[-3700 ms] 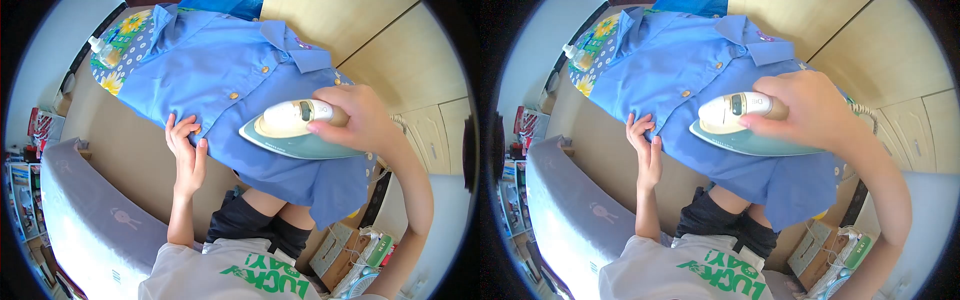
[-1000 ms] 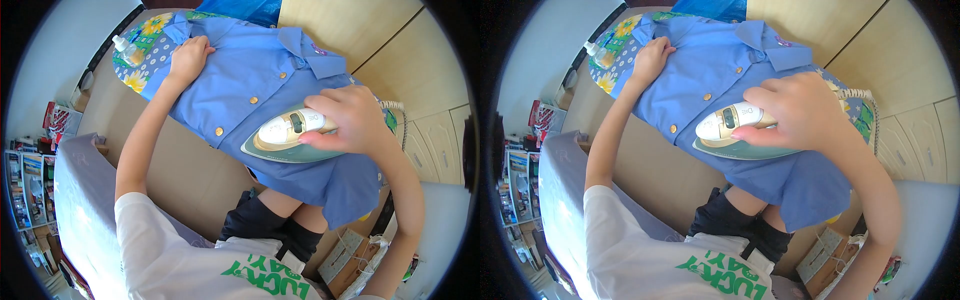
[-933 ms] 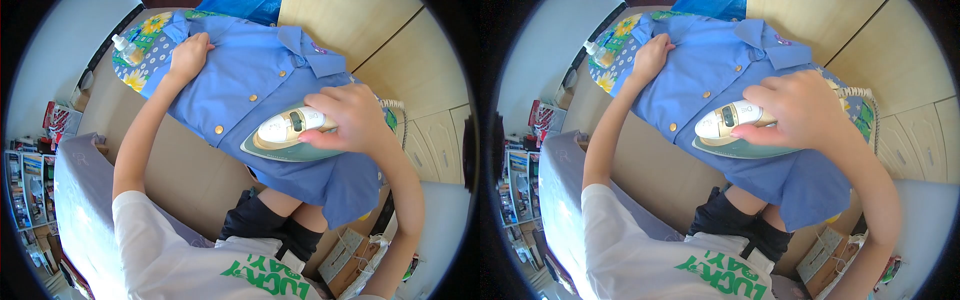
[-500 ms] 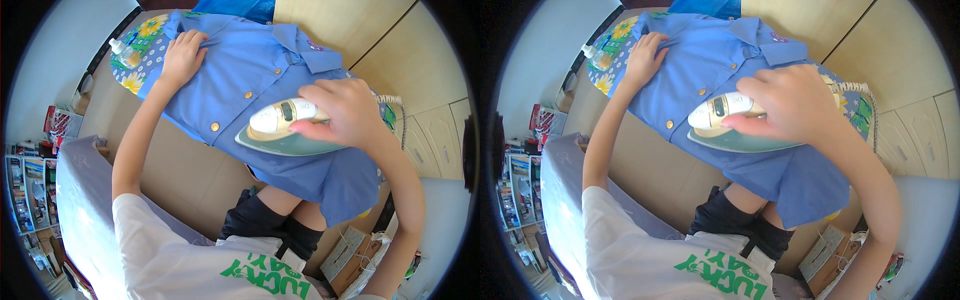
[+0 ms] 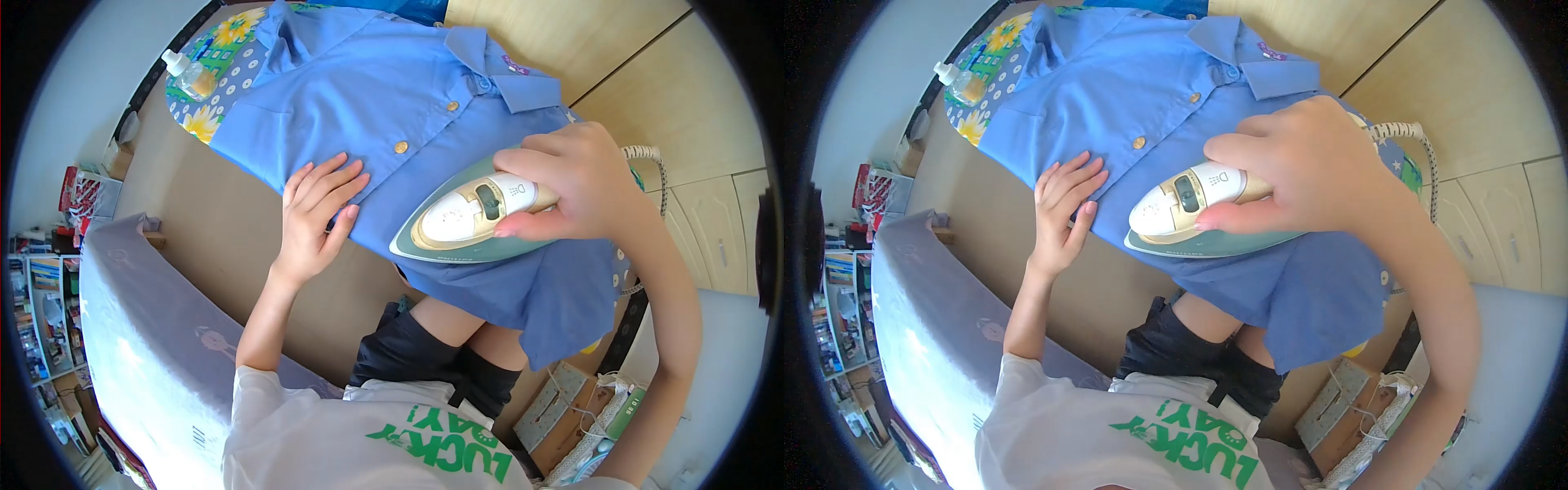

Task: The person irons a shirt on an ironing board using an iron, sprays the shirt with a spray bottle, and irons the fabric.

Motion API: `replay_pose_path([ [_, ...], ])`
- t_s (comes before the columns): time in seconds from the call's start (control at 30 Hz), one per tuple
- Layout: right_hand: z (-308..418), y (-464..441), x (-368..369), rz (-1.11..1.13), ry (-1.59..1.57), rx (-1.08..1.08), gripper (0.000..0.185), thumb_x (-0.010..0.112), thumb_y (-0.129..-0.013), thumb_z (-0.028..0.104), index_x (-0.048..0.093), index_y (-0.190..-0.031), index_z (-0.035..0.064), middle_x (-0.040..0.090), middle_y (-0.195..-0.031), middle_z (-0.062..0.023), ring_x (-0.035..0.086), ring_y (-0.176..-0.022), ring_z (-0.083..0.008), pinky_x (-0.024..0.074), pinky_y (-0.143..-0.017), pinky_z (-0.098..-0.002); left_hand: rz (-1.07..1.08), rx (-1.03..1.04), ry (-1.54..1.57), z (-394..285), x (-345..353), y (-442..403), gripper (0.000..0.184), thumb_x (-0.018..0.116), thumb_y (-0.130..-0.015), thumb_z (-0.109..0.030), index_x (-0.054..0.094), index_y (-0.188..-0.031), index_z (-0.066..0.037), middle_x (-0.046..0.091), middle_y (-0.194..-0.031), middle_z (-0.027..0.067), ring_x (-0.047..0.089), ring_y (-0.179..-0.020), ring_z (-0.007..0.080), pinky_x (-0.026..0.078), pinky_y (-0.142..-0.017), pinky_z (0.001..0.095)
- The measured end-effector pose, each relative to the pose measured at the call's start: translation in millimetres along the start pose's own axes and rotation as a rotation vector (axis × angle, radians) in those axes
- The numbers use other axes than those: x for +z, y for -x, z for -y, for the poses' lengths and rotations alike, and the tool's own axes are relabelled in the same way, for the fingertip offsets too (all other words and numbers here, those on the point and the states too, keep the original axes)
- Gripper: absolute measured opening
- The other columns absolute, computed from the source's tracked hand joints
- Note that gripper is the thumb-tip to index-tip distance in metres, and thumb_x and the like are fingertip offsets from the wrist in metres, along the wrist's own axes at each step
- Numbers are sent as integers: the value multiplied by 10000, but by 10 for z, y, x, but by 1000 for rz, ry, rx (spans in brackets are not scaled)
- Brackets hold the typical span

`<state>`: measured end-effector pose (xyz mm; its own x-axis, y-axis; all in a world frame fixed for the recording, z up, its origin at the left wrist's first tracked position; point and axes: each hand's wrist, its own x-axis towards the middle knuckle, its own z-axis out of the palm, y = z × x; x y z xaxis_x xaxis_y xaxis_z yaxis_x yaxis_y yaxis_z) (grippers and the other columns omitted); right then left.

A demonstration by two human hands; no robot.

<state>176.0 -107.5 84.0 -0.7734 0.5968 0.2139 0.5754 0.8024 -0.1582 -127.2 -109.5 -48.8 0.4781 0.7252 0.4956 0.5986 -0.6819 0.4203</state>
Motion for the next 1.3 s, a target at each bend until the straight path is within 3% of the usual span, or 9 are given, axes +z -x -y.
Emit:
replay_pose_path([
  [0.17,14,-83,176,-217,129,154,405,713,-712,487,623,-757,95,552,-570,-72,559,-512,-269,407,-457,-360,20,25,-10,43,20,9,313,539,-833,-112,647,-1118,-40,604,-1209,96,487,-1230,278,252,-1057,437],
  [0.43,-2,-17,149,-180,83,-51,427,688,-737,505,618,-735,83,576,-584,-86,553,-501,-284,413,-454,-369,-17,-18,1,9,19,-18,260,588,-835,-96,676,-1079,-83,626,-1166,63,512,-1202,237,295,-1032,414],
  [0.57,-28,-85,186,-238,182,220,445,645,-766,528,625,-669,94,553,-545,-97,552,-495,-288,423,-475,-367,-52,-49,67,-13,46,7,265,523,-889,-85,639,-1125,-46,626,-1177,63,495,-1225,241,257,-1060,420],
  [0.77,-47,-20,68,-126,-1,24,433,649,-766,511,629,-670,89,544,-526,-98,551,-499,-295,418,-473,-362,-139,-149,60,-26,102,34,296,399,-944,-88,627,-1126,-41,631,-1158,70,495,-1226,237,230,-1080,420],
  [0.83,16,15,10,50,-66,-28,372,755,-711,402,650,-865,81,611,-680,-74,588,-579,-270,430,-498,-343,-134,-137,46,-8,96,30,292,401,-943,-84,627,-1123,-41,635,-1143,66,502,-1217,236,232,-1078,419],
  [0.97,17,9,87,-17,21,65,390,766,-698,403,652,-881,77,606,-674,-71,581,-566,-265,428,-492,-341,-144,-108,14,-1,102,33,282,404,-943,-78,630,-1107,-40,645,-1101,53,523,-1191,232,244,-1069,417],
  [1.07,0,-17,145,-174,78,215,421,670,-737,510,637,-686,93,543,-519,-105,556,-491,-290,415,-460,-371,-152,-119,3,-18,112,21,277,407,-944,-79,632,-1101,-40,647,-1094,52,524,-1188,234,248,-1065,413],
  [1.13,-28,15,79,-51,3,10,415,778,-678,413,656,-892,79,615,-683,-74,578,-556,-262,426,-486,-342,-153,-119,9,-24,107,13,275,409,-945,-82,632,-1100,-40,647,-1095,51,524,-1188,235,248,-1064,414],
  [1.3,55,18,70,-7,1,35,407,772,-687,416,654,-886,81,606,-673,-71,574,-553,-265,426,-486,-340,-158,-118,9,6,126,37,272,412,-945,-85,630,-1102,-41,648,-1096,49,524,-1187,237,249,-1060,415],
])
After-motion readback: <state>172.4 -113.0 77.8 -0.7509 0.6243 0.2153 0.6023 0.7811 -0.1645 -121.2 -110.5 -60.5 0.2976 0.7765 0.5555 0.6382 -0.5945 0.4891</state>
